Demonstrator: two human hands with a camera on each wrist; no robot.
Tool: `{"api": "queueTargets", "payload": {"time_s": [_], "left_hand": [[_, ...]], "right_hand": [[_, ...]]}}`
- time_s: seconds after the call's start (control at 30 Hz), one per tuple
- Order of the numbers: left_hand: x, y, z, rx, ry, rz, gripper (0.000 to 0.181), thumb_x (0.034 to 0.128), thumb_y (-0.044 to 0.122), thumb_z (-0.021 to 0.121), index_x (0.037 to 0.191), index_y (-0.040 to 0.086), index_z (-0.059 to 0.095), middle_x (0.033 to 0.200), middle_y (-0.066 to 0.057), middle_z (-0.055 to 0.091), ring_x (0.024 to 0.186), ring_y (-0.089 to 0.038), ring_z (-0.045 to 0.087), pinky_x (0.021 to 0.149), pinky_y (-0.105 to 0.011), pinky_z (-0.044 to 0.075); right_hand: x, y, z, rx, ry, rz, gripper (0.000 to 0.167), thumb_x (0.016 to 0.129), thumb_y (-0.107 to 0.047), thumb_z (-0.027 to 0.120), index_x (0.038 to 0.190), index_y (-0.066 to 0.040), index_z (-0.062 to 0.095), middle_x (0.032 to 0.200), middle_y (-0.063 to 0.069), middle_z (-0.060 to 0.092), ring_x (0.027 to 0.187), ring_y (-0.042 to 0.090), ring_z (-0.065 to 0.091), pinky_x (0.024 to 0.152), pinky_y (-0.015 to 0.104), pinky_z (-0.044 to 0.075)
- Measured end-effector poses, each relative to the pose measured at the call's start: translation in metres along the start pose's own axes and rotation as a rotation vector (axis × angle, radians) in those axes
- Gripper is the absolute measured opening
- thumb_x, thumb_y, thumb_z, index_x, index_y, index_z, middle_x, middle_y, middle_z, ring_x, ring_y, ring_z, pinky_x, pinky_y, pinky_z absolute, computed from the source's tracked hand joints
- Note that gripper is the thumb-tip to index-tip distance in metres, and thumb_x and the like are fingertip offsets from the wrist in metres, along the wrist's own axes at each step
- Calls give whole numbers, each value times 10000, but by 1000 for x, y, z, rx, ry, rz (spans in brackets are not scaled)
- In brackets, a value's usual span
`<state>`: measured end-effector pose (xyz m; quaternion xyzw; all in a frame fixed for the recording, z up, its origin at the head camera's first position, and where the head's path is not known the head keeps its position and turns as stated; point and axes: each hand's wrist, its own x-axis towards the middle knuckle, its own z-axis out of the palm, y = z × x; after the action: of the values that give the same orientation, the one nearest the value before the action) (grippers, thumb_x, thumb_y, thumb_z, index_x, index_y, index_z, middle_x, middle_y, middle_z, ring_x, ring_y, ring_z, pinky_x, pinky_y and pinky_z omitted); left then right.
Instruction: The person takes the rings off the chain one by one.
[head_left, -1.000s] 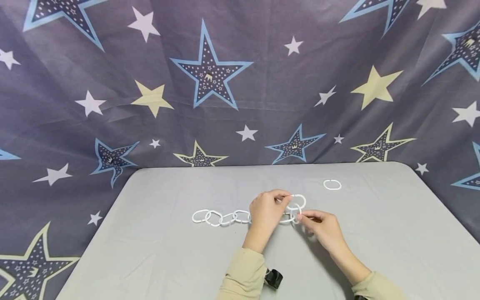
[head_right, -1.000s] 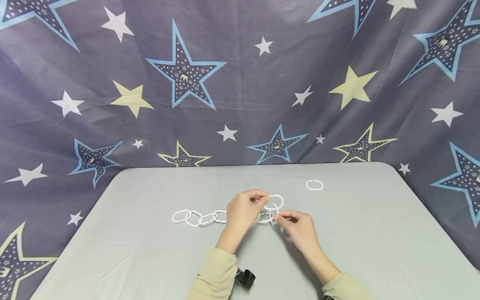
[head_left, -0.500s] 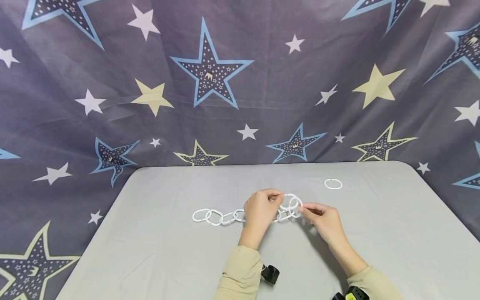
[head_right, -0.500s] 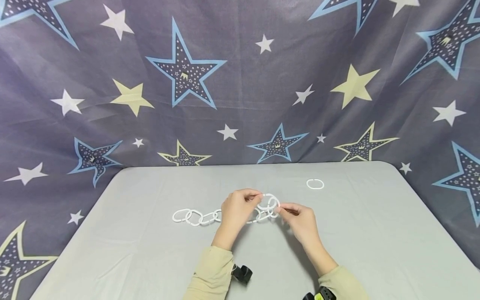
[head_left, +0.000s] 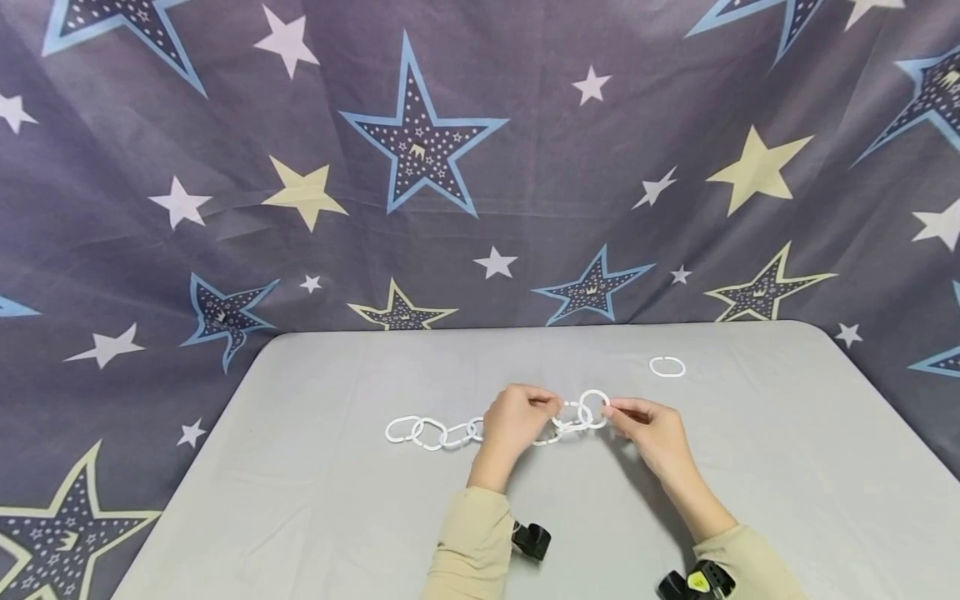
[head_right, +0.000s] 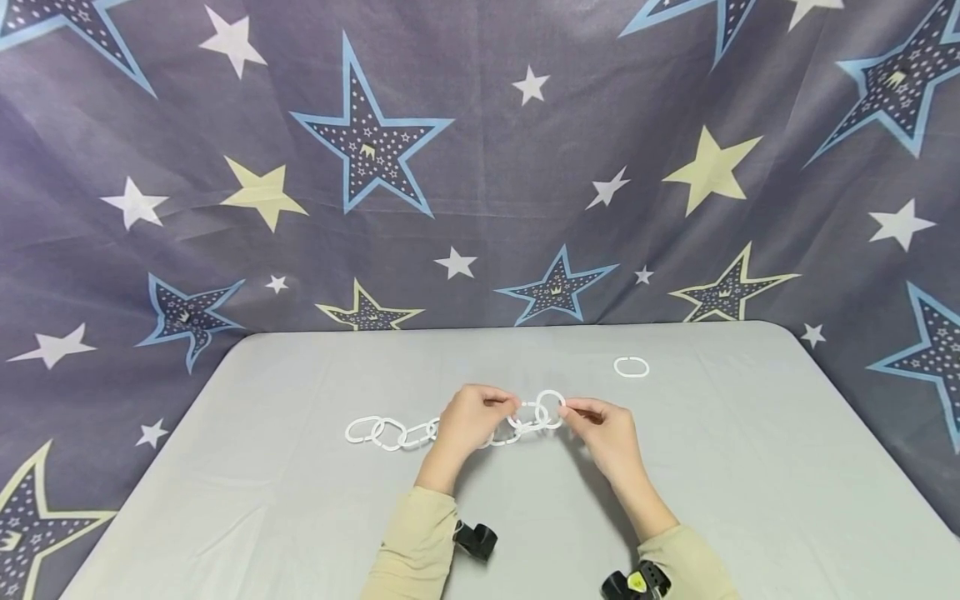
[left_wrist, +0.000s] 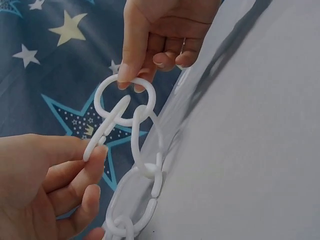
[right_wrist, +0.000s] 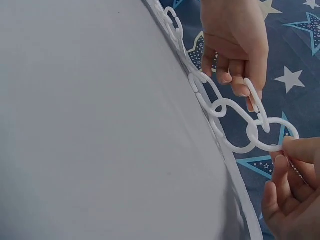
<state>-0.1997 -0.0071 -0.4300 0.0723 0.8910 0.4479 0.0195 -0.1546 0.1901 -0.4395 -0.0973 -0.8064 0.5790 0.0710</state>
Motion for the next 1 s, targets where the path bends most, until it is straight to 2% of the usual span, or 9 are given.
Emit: {"api": "queueTargets", "payload": {"time_s": [0.13, 0.3, 0.63, 0.8, 1.0], "left_hand": [[0, -3, -1, -33, -65, -6, 120, 888, 320, 690, 915, 274, 798, 856, 161, 720, 819, -48, 648, 764, -328, 490], [0, -4, -2, -39, -103, 27, 138, 900, 293, 685, 949, 235, 800, 894, 131, 732, 893, -73, 658, 818, -325, 497], [3, -8, -4, -94, -249, 89, 174, 925, 292, 686, 974, 165, 794, 805, 119, 716, 818, -33, 638, 822, -305, 494], [5, -10, -7, -135, -310, 122, 188, 934, 265, 694, 992, 113, 788, 779, 92, 717, 807, -71, 651, 818, -284, 489], [5, -10, -8, -152, -343, 149, 188, 943, 241, 689, 987, 84, 784, 777, 56, 721, 799, -91, 652, 803, -259, 485]], "right_hand": [[1, 1, 0, -8, -10, -23, 299, 886, -189, 765, 1078, 37, 733, 861, 106, 736, 690, 134, 673, 642, 242, 530], [1, 3, -1, -29, -20, -73, 275, 885, -173, 764, 1054, 41, 738, 842, 124, 730, 679, 132, 667, 644, 249, 535], [0, 4, -3, -37, -48, -131, 256, 879, -158, 768, 1041, 38, 742, 854, 134, 735, 676, 141, 669, 642, 248, 539], [-2, 4, -3, -55, -69, -158, 239, 881, -159, 766, 1035, 23, 749, 877, 118, 738, 697, 144, 672, 646, 226, 530], [-3, 5, -3, -47, -92, -161, 226, 884, -153, 761, 1027, 22, 748, 881, 124, 737, 715, 162, 677, 661, 239, 535]]}}
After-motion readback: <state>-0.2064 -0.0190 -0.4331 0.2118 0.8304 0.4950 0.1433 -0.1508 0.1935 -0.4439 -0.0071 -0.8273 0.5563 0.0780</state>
